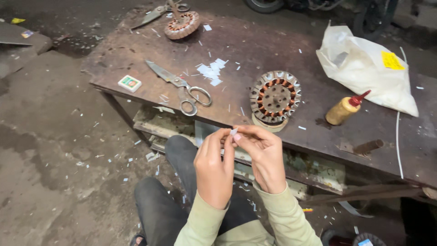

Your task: The person cuts small white rectangular pieces with scissors and inserts them into slots on a circular copper-wound motor stator. The person repeats this process multiple times, placing each piece into the stator slots.

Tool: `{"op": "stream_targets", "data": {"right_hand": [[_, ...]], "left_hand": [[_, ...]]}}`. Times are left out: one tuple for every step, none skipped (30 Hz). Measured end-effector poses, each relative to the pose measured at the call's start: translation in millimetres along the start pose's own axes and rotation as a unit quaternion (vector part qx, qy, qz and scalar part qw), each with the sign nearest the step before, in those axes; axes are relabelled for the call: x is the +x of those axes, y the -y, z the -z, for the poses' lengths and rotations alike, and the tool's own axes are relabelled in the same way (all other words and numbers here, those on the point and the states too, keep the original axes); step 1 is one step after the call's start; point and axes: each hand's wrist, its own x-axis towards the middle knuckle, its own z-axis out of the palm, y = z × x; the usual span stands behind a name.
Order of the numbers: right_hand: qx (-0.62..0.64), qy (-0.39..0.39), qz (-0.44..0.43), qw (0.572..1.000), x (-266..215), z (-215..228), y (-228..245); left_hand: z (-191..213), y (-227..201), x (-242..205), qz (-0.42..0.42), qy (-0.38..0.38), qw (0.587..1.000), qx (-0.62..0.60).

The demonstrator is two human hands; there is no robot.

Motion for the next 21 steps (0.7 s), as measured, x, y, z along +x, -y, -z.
{"op": "stream_targets", "data": {"right_hand": [[0.007, 0.004, 0.001, 1.000, -0.7, 1.5, 0.3], [0.014, 0.009, 0.003, 1.000, -1.3, 2.8, 0.4], [0.018, 0.007, 0.009, 1.000, -1.7, 3.3, 0.1], [0.023, 0.006, 0.015, 1.000, -4.7, 4.2, 0.7], [0.030, 0.009, 0.023, 0.999, -5.4, 3.7, 0.8], [0.031, 0.008, 0.022, 0.999, -6.4, 3.3, 1.5], [0.030, 0.008, 0.023, 0.999, -7.6, 4.5, 3.9], [0.030, 0.008, 0.023, 0.999, -7.4, 6.0, 6.4], [0.010, 0.010, 0.020, 1.000, -6.9, 8.2, 8.8], [-0.010, 0.012, 0.017, 1.000, -7.2, 10.8, 10.9], [-0.030, 0.014, 0.013, 0.999, -7.8, 12.7, 12.1], [-0.058, 0.010, -0.001, 0.998, -8.9, 14.3, 12.4], [-0.087, 0.006, -0.015, 0.996, -9.9, 16.1, 12.1], [-0.116, 0.001, -0.028, 0.993, -10.1, 17.1, 10.7], [-0.126, 0.011, -0.021, 0.992, -8.2, 18.1, 9.3], [-0.136, 0.021, -0.014, 0.990, -6.2, 18.9, 7.6], [-0.145, 0.032, -0.010, 0.989, -6.1, 19.5, 5.1], [-0.161, 0.040, 0.000, 0.986, -5.1, 19.8, 2.9], [-0.175, 0.047, 0.009, 0.983, -5.5, 18.9, 0.8], [-0.189, 0.055, 0.019, 0.980, -6.4, 17.6, -0.3], [-0.215, 0.066, 0.008, 0.974, -5.5, 16.6, 0.3]], "left_hand": [[-0.8, -1.4, -0.8, -0.008, -0.003, 1.000, 0.015], [-2.0, -3.0, -1.6, -0.015, 0.000, 1.000, 0.017], [-2.0, -4.2, -2.2, -0.022, 0.000, 1.000, 0.022], [-1.3, -6.1, -3.7, -0.029, -0.001, 0.999, 0.028], [-0.1, -7.4, -4.1, -0.028, 0.002, 0.999, 0.022], [1.0, -8.6, -4.8, -0.026, 0.005, 1.000, 0.017], [0.8, -9.5, -5.1, -0.025, 0.008, 1.000, 0.010], [0.4, -9.4, -5.3, -0.005, 0.014, 1.000, -0.023], [-0.1, -7.7, -5.9, 0.015, 0.020, 0.998, -0.055], [-0.7, -4.9, -6.9, 0.035, 0.027, 0.995, -0.088], [-2.1, -1.0, -7.3, 0.072, 0.037, 0.986, -0.146], [-3.7, 4.2, -7.4, 0.108, 0.048, 0.972, -0.203], [-5.8, 10.1, -7.6, 0.143, 0.057, 0.953, -0.260], [-7.1, 16.1, -8.7, 0.165, 0.064, 0.943, -0.282], [-8.9, 21.8, -10.0, 0.186, 0.071, 0.931, -0.305], [-11.4, 28.5, -9.5, 0.206, 0.077, 0.919, -0.327], [-13.4, 35.9, -8.9, 0.215, 0.098, 0.904, -0.355], [-14.9, 43.3, -7.8, 0.223, 0.118, 0.889, -0.383], [-14.4, 50.4, -7.0, 0.231, 0.137, 0.872, -0.408], [-12.4, 57.1, -6.0, 0.236, 0.156, 0.863, -0.418], [-9.7, 63.9, -3.7, 0.242, 0.177, 0.853, -0.428]]}}
